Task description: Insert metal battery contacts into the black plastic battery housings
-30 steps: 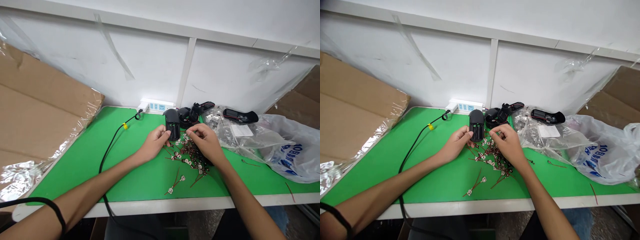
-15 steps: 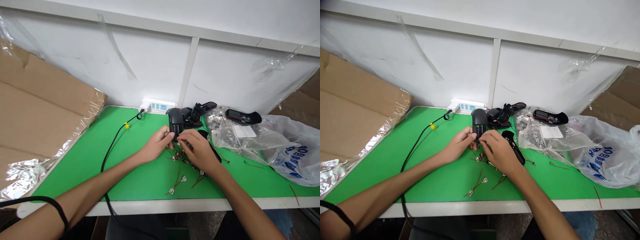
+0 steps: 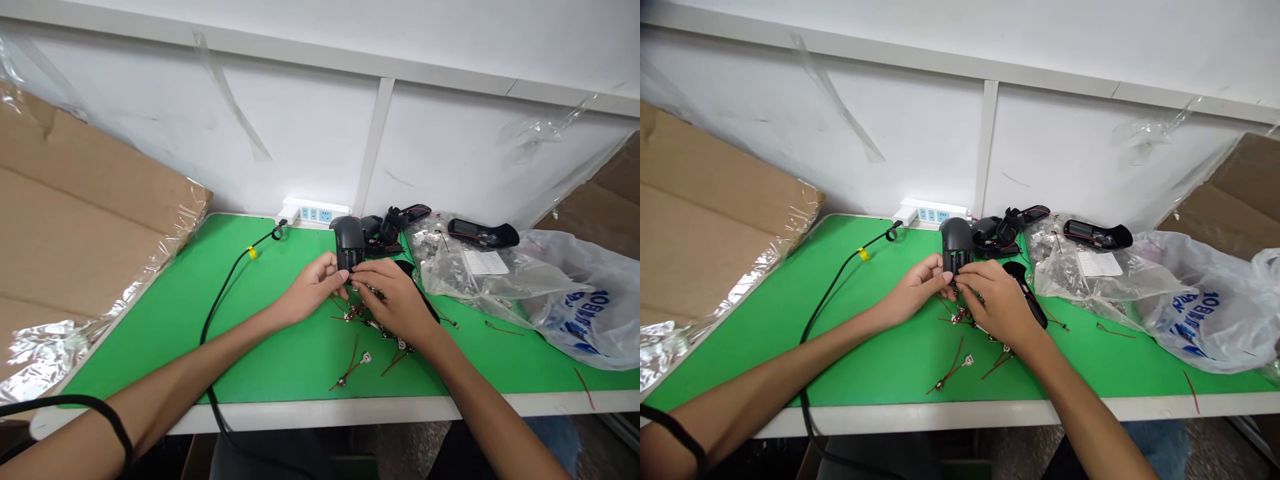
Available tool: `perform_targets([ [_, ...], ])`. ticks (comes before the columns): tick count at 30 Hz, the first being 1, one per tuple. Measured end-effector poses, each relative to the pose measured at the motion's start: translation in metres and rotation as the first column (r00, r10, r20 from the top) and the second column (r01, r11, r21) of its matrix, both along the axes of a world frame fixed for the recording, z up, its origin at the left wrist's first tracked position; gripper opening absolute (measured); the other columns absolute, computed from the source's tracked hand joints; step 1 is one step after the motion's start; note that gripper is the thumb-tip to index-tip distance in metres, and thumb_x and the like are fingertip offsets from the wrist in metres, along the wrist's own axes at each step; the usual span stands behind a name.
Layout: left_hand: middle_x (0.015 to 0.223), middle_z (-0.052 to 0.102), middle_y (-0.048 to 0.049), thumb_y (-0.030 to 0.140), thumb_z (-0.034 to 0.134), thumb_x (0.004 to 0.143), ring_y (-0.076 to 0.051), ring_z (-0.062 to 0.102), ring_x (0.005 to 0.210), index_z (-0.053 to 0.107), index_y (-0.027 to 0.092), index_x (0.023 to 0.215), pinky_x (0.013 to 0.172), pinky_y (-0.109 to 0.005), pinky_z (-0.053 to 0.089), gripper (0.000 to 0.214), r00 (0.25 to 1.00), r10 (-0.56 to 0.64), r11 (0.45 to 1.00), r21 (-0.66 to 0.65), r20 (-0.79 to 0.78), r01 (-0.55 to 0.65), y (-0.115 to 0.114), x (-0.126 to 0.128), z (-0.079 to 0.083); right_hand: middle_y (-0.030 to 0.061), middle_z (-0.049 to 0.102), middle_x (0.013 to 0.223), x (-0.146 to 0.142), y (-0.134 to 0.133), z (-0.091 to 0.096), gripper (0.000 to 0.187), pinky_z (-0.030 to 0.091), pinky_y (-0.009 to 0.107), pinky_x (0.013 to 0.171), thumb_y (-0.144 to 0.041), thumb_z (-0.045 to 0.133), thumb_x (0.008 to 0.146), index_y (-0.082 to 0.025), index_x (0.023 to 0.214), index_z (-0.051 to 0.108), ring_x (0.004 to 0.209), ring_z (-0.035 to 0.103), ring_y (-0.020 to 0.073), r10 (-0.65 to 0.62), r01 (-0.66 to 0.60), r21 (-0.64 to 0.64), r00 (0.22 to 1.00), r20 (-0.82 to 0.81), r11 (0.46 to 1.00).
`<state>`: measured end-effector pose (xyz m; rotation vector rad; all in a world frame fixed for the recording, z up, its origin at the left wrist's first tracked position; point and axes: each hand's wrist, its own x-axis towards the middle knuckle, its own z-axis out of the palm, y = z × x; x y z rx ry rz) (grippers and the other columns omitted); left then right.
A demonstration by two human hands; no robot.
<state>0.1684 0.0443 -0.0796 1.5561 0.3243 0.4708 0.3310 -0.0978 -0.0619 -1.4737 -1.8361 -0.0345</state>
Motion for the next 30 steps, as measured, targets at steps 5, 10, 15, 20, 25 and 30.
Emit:
perform_targets([
  [5,0.092,0.072,-0.0018,0.046,0.079,0.089,-0.014,0.071,0.073,0.054,0.020,0.103,0.074,-0.029,0.058,0.038,0.998,-0.018,0.994,-0.105,0.057,0.024,-0.002,0.003,-0.001,0.0087,0.068,0.131,-0.002,-0.001,0.004,0.025,0.052,0.049,0.105,-0.022,0.055,0.105,-0.026,0.124,0.069,0.120,0.063,0.0251,0.017,-0.022,-0.040,0.992,-0.126,0.999],
  [10,0.085,0.073,-0.0005,0.048,0.081,0.086,-0.013,0.070,0.067,0.052,0.019,0.100,0.065,-0.024,0.055,0.043,0.991,0.113,0.987,-0.122,0.075,-0.103,0.006,0.008,-0.005,0.0084,0.066,0.113,-0.015,-0.009,0.008,0.017,0.054,0.044,0.094,-0.030,0.063,0.100,-0.026,0.117,0.066,0.109,0.063,0.0246,0.014,0.016,0.089,0.946,-0.323,0.996],
  [15,0.091,0.077,-0.0052,0.052,0.078,0.086,-0.014,0.072,0.065,0.049,0.019,0.095,0.062,-0.025,0.054,0.045,0.970,0.241,0.963,-0.135,0.041,-0.234,0.014,0.010,-0.005,0.0065,0.068,0.100,-0.051,-0.017,-0.006,0.030,0.052,0.040,0.079,-0.052,0.067,0.094,-0.024,0.104,0.062,0.091,0.064,0.0233,0.479,-0.479,0.064,0.878,0.024,0.875],
  [20,0.088,0.077,-0.0053,0.047,0.077,0.086,-0.015,0.073,0.065,0.049,0.019,0.094,0.062,-0.026,0.053,0.040,0.974,0.223,0.967,-0.130,0.029,-0.218,0.012,0.010,-0.002,0.0090,0.069,0.130,-0.069,-0.013,-0.016,0.041,0.049,0.045,0.096,-0.059,0.060,0.099,-0.023,0.119,0.062,0.119,0.059,0.0271,0.537,-0.524,-0.135,0.780,0.322,0.841],
  [25,0.086,0.075,-0.0016,0.044,0.075,0.088,-0.013,0.069,0.065,0.049,0.020,0.093,0.064,-0.025,0.052,0.036,0.972,0.232,0.965,-0.137,0.035,-0.225,0.009,0.007,-0.001,0.0144,0.065,0.137,-0.038,-0.004,-0.011,0.031,0.041,0.058,0.114,-0.035,0.061,0.102,-0.020,0.129,0.060,0.130,0.053,0.0343,0.266,-0.222,-0.159,0.896,0.357,0.962],
  [30,0.084,0.071,0.0010,0.046,0.076,0.087,-0.013,0.068,0.071,0.050,0.021,0.092,0.070,-0.026,0.054,0.037,0.966,0.243,0.968,-0.094,0.087,-0.235,0.004,0.006,0.003,0.0150,0.067,0.123,-0.010,0.000,-0.005,0.020,0.049,0.056,0.098,-0.027,0.056,0.102,-0.021,0.121,0.059,0.117,0.058,0.0341,-0.017,0.028,-0.078,0.990,0.138,0.997],
])
